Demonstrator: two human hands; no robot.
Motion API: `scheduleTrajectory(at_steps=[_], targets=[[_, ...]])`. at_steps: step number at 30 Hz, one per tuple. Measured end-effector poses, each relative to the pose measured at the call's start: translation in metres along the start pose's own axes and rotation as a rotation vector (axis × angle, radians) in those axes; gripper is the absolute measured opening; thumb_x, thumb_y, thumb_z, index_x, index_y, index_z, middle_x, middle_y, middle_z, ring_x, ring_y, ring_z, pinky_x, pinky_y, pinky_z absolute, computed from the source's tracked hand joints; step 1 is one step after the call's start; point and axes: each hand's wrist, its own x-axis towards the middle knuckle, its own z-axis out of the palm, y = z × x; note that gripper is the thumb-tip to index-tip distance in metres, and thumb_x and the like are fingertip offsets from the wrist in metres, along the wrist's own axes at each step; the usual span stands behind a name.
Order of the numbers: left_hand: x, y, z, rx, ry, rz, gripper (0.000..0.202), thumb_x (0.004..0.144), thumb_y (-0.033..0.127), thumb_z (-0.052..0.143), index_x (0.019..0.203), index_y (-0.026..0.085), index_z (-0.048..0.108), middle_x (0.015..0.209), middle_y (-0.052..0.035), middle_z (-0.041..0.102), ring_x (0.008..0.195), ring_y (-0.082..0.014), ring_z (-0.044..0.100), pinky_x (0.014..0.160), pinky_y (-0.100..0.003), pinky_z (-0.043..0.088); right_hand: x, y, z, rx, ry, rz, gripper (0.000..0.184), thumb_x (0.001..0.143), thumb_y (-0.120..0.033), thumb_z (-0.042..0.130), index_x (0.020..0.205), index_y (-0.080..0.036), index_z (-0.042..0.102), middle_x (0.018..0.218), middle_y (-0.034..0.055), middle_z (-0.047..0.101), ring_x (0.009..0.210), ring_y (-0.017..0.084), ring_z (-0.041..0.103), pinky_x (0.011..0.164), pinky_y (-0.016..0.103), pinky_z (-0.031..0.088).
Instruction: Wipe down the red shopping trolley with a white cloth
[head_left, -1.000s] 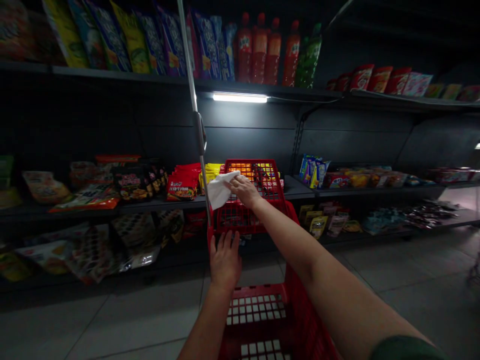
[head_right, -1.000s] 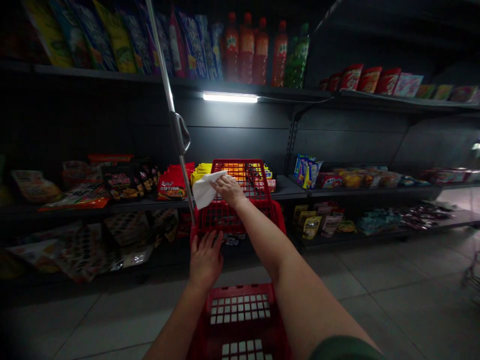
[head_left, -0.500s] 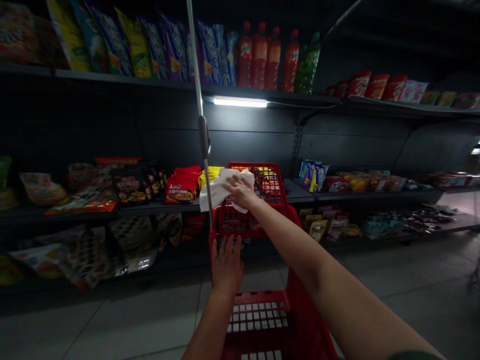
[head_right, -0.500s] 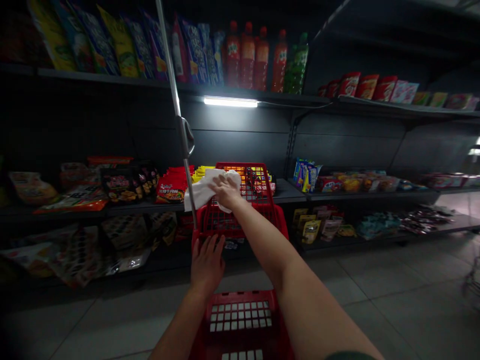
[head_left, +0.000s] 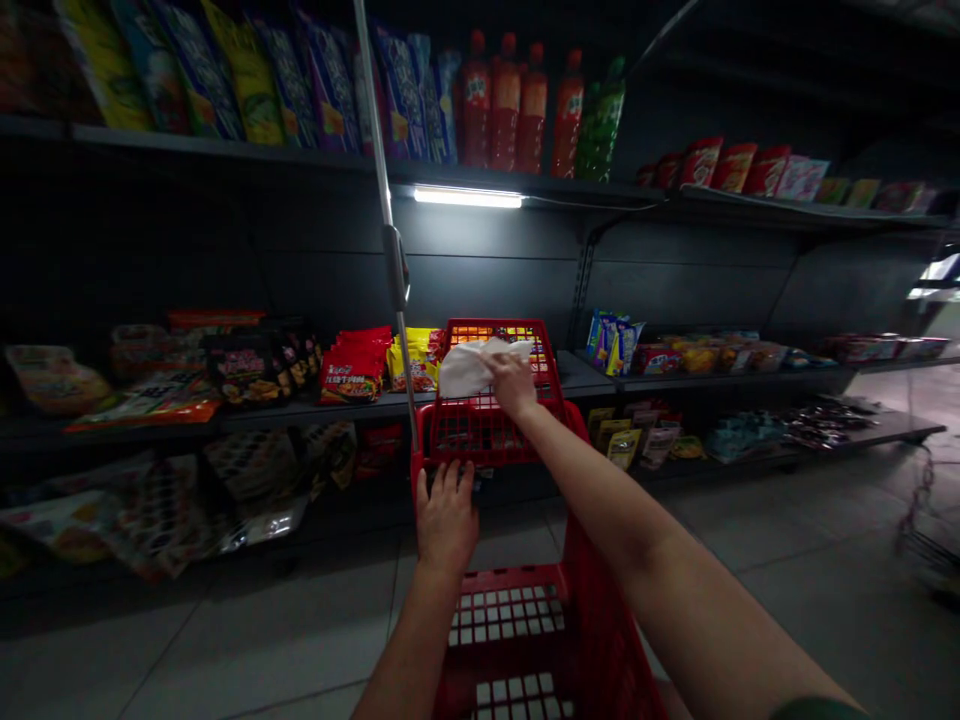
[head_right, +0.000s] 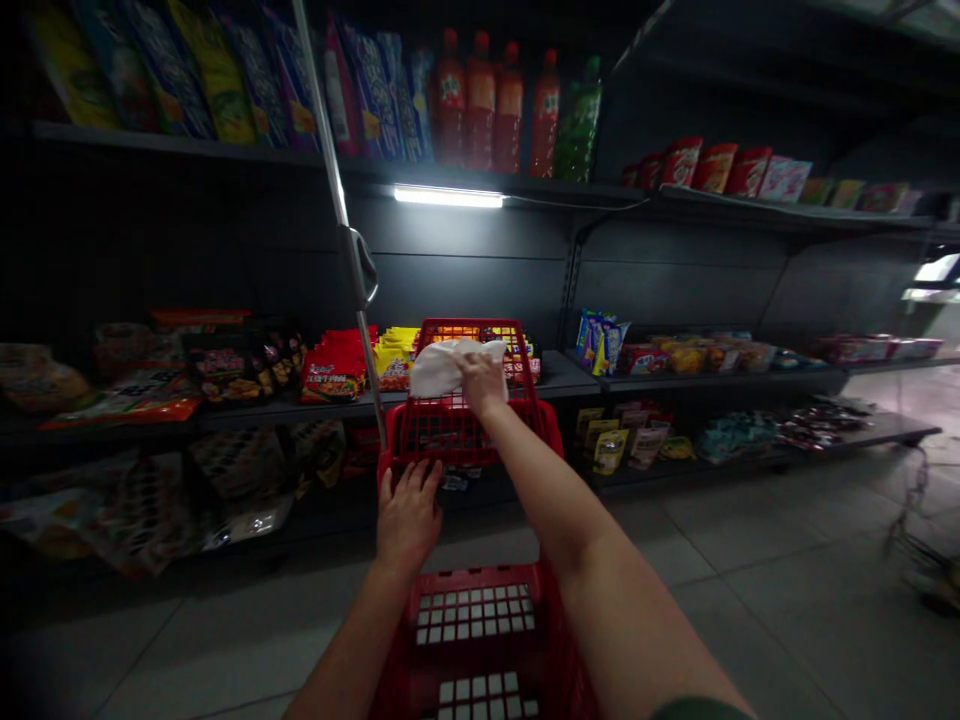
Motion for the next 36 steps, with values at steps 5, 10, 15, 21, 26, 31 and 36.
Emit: scheduleTrajectory(at_steps=[5,10,15,21,26,31,36], targets=[[-0.004,-0.004,-0.008,0.010,0.000,0.040,0.056,0.080,0.015,0.057,0.135,0.022,0.060,0.143,-0.0118,0.057,0.139,-0.0297,0.044,0.123,-0.057,0.013,-0.062,-0.083,0.034,0.130,-0.151,-0.361,0.041,0.088,-0.026,0.059,0.128,-0.031,0.065,0.137,0.0028,0.059,0.129,0.029,0.044,0.110,0.047,0.034],[-0.009,-0.008,-0.011,0.026,0.008,0.025,0.059,0.081,0.014,0.055,0.138,0.024,0.056,0.144,-0.0094,0.056,0.139,-0.0285,0.044,0.124,-0.056,0.013,-0.075,-0.080,0.022,0.144,-0.270,-0.527,0.016,0.092,-0.023,0.059,0.094,-0.024,0.075,0.102,0.0029,0.071,0.099,0.021,0.058,0.093,0.033,0.045],[-0.010,-0.009,-0.010,0.028,0.007,0.025,0.066,0.079,0.013,0.057,0.143,0.023,0.052,0.150,-0.0100,0.051,0.140,-0.0298,0.043,0.124,-0.056,0.011,-0.042,-0.083,0.017,0.098,-0.117,-0.374,0.028,0.099,-0.025,0.051,0.120,-0.030,0.069,0.127,0.0021,0.064,0.119,0.021,0.052,0.103,0.033,0.042],[-0.010,-0.012,-0.010,0.020,0.024,0.024,0.062,0.079,0.012,0.055,0.140,0.023,0.055,0.147,-0.0107,0.054,0.139,-0.0286,0.044,0.124,-0.054,0.011,-0.100,-0.040,0.015,-0.016,-0.152,-0.407,0.020,0.096,-0.028,0.056,0.111,-0.026,0.070,0.121,0.0065,0.066,0.113,0.026,0.054,0.103,0.040,0.040],[-0.009,-0.011,-0.009,0.019,0.002,0.015,0.064,0.081,0.013,0.051,0.145,0.021,0.050,0.150,-0.0102,0.051,0.140,-0.0284,0.044,0.123,-0.055,0.012,-0.147,0.050,-0.027,-0.088,-0.103,-0.022,0.021,0.095,-0.018,0.052,0.098,-0.024,0.072,0.105,0.0094,0.067,0.101,0.025,0.056,0.094,0.036,0.042],[-0.003,-0.004,-0.004,0.016,-0.026,0.007,0.065,0.081,0.014,0.052,0.145,0.021,0.050,0.153,-0.0097,0.048,0.140,-0.0295,0.044,0.123,-0.057,0.010,-0.142,0.040,-0.038,-0.115,-0.100,0.202,0.026,0.094,-0.014,0.046,0.100,-0.019,0.071,0.104,0.0098,0.064,0.101,0.024,0.054,0.093,0.035,0.041],[-0.001,0.001,-0.004,0.004,-0.021,0.031,0.063,0.081,0.014,0.053,0.144,0.021,0.051,0.148,-0.0097,0.054,0.138,-0.0292,0.046,0.123,-0.056,0.011,-0.121,-0.044,0.004,0.131,-0.202,-0.141,0.023,0.096,-0.018,0.051,0.108,-0.022,0.070,0.108,0.0076,0.064,0.105,0.022,0.053,0.096,0.031,0.041]])
